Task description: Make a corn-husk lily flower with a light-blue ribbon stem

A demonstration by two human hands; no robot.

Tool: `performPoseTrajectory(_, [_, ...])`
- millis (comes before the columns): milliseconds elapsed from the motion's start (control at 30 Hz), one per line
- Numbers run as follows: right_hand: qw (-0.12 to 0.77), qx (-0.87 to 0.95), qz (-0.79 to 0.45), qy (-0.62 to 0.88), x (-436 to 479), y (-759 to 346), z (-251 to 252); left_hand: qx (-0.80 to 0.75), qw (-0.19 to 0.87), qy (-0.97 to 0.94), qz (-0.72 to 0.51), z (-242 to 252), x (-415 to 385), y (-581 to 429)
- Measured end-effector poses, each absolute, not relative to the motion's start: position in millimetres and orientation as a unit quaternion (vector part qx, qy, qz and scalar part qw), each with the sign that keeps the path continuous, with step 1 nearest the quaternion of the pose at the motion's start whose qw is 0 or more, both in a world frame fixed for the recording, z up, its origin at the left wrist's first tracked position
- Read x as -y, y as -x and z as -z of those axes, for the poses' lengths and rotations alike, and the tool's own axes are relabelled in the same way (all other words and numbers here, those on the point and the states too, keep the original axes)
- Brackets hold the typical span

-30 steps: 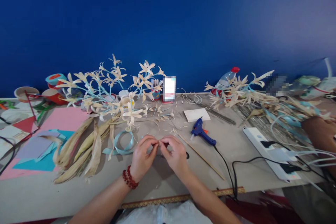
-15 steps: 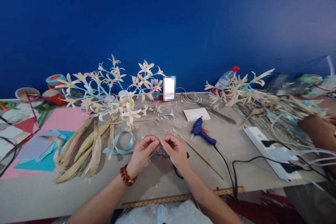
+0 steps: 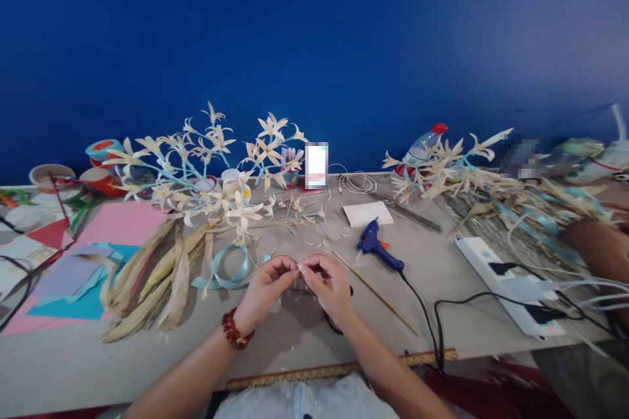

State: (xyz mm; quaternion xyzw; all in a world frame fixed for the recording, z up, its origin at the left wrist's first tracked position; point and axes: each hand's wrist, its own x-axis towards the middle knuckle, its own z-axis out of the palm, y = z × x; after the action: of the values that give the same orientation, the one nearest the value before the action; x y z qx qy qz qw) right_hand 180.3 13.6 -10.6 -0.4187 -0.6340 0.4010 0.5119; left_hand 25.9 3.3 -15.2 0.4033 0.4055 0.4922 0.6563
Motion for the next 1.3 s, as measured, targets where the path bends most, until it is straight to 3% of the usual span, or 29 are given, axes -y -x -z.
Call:
performPoseTrajectory(467, [0.517, 0.497, -0.611, 0.334, -3.2, -193.3, -3.2, -0.405, 0.659, -0.409, -0.484, -12.5, 12.1, -37.7])
performPoseTrajectory(833, [0.480, 0.466, -0.663, 0.337, 2.8, -200.4, -5.7, -0.372, 0.737, -0.358, -0.436, -33.3, 25.0, -41.9])
performPoseTrajectory(1100, [0.474, 0.518, -0.610, 0.368, 4.6, -204.9, -12.7, -0.446, 0.606, -0.488, -0.442, -23.9, 22.1, -45.6])
performPoseTrajectory(1300, [0.464, 0.458, -0.653, 0.386, 10.5, -204.5, -18.0, -0.471, 0.518, -0.576, -0.422, -26.7, 23.3, -44.4])
